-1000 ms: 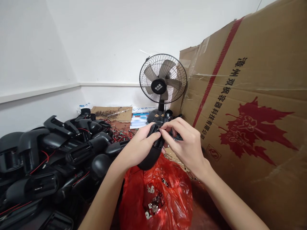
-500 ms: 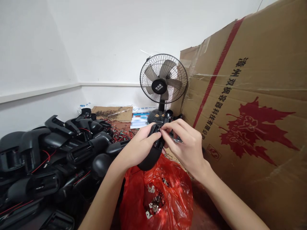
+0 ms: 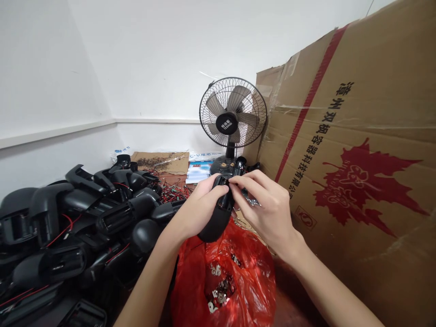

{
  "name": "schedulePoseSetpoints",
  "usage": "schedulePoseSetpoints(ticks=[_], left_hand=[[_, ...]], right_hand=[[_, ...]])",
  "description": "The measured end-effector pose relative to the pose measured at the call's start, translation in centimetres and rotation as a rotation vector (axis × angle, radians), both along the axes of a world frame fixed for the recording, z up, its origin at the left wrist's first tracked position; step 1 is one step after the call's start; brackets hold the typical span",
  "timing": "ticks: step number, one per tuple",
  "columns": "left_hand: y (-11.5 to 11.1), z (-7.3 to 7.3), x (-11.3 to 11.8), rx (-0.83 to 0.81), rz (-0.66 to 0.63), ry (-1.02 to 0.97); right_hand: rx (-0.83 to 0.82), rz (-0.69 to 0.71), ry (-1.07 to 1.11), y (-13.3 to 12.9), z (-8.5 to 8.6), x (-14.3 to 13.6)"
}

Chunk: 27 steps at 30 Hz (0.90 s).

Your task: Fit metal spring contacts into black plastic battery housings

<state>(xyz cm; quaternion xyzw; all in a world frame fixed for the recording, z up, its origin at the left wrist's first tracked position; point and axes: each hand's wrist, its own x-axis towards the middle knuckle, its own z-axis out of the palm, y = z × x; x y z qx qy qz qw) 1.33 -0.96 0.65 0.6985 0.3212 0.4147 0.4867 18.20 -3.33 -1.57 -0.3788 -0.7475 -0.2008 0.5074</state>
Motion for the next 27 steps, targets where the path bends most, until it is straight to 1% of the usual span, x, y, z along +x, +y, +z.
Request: schedulePoseSetpoints(ticks=[3, 6, 8, 9, 11, 13, 15, 17, 20, 25, 27], left_hand=[[0.1, -0.1, 0.0, -0.008, 0.001, -0.043], [0.3, -0.4, 0.2, 0.04, 0.016, -0.051], [0.4, -0.4, 0.2, 0.078, 0.039, -0.062], [0.4, -0.4, 0.3, 0.083, 0.047, -0.078], [0.3, -0.3, 0.3, 0.042, 0.037, -0.124], [0.0, -0.1, 0.3, -0.022, -0.013, -0.158], [-0.2, 0.1, 0.3, -0.055, -0.071, -0.174], [-0.3, 0.2, 0.3, -0.044, -0.097, -0.178], [-0.5, 0.1, 0.4, -0.021, -0.095, -0.182], [-0.7, -0.2, 0.6, -0.029, -0.069, -0.19], [-0.9, -0.1, 0.7, -0.02, -0.052, -0.172]], right_hand=[[0.0, 0.007, -0.03, -0.4, 0.1, 0.2], [-0.018, 0.005, -0.06, -0.7, 0.3, 0.2], [-0.046, 0.035, -0.06, -0.9, 0.4, 0.1], [-0.07, 0.073, -0.035, -1.0, 0.5, 0.0], [-0.134, 0.166, 0.099, -1.0, 0.6, 0.0], [-0.218, 0.235, 0.296, -0.9, 0.8, 0.1], [-0.303, 0.273, 0.444, -0.6, 1.0, 0.3], [-0.406, 0.327, 0.49, -0.3, 1.2, 0.6], [-0.556, 0.429, 0.506, 0.2, 1.3, 0.9], [-0.674, 0.57, 0.631, 0.2, 1.5, 1.0], [-0.719, 0.625, 0.628, 0.1, 1.6, 0.9]])
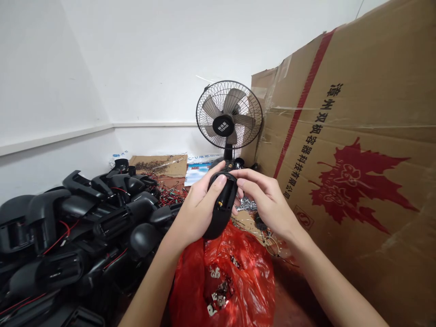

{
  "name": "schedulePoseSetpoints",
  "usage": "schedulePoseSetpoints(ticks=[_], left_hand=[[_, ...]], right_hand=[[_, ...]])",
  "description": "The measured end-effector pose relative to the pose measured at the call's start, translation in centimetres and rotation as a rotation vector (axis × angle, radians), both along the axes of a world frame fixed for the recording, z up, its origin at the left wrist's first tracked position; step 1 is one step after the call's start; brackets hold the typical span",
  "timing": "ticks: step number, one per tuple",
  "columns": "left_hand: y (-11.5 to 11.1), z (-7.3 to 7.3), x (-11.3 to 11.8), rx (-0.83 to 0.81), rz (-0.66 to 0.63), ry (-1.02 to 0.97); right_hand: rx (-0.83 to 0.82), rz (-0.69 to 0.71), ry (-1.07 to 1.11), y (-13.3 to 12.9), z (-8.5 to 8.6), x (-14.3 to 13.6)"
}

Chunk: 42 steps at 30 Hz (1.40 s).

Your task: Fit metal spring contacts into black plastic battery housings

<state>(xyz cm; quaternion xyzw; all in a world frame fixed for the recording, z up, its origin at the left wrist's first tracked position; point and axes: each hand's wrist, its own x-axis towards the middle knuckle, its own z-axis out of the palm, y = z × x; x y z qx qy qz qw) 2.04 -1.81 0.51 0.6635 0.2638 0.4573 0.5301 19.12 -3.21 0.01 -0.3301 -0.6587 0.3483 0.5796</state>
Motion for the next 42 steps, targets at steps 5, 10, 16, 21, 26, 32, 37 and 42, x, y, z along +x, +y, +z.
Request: schedulePoseSetpoints(ticks=[5, 10, 16, 21, 26, 32, 37, 42], left_hand=[[-0.3, 0.4, 0.1, 0.025, 0.033, 0.07], [-0.4, 0.4, 0.1, 0.037, 0.055, 0.093], [-0.3, 0.4, 0.1, 0.068, 0.056, 0.107], [-0.5, 0.3, 0.3, 0.098, 0.098, 0.11], [-0.5, 0.1, 0.4, 0.097, 0.073, 0.085], [0.2, -0.2, -0.4, 0.077, 0.018, 0.202], [0.7, -0.6, -0.8, 0.251, 0.086, 0.358], [0.7, -0.8, -0.4, 0.261, 0.109, 0.421]], right_hand=[[0.032, 0.029, -0.044, -0.2, 0.1, -0.2], [0.05, 0.008, -0.069, -0.2, 0.2, -0.3], [0.108, -0.06, -0.069, -0.3, 0.2, -0.7], [0.162, -0.102, -0.029, -0.4, 0.1, -0.9], [0.144, -0.116, 0.031, -0.2, -0.5, -1.2], [0.129, -0.12, -0.054, 0.7, -0.8, -0.6], [0.139, -0.126, -0.146, 0.6, -0.6, -0.1], [0.049, -0.078, -0.123, 0.5, -0.8, -0.4]])
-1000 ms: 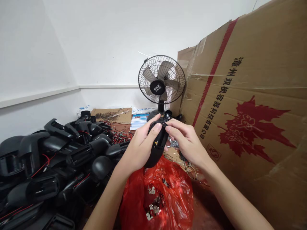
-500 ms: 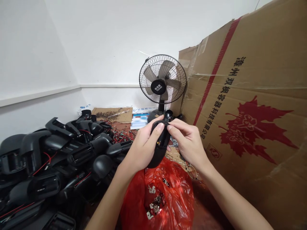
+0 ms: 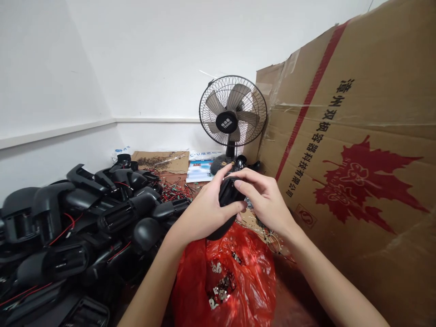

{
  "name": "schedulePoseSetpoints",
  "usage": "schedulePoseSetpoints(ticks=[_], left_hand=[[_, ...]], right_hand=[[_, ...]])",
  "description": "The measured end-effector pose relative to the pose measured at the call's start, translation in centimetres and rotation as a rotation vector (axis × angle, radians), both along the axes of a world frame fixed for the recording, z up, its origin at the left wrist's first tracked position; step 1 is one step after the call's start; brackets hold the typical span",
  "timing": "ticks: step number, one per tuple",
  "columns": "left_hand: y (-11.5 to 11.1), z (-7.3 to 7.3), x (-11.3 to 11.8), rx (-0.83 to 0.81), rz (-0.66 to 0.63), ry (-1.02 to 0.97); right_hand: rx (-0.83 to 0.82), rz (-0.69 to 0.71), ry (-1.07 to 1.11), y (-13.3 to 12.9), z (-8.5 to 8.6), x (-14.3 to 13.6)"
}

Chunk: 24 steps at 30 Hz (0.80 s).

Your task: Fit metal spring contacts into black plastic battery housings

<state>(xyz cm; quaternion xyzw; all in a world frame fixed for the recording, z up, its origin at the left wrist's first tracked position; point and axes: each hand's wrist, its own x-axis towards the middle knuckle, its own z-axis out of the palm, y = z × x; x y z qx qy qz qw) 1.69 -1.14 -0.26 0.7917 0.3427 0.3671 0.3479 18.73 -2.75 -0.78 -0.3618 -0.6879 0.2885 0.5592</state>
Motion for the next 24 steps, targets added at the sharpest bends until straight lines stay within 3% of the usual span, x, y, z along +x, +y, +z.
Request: schedulePoseSetpoints(ticks=[24], left_hand=[[0.0, -0.4, 0.3, 0.052, 0.01, 0.022]], right_hand=[[0.187, -0.108, -0.083, 1.1, -1.1, -0.1]])
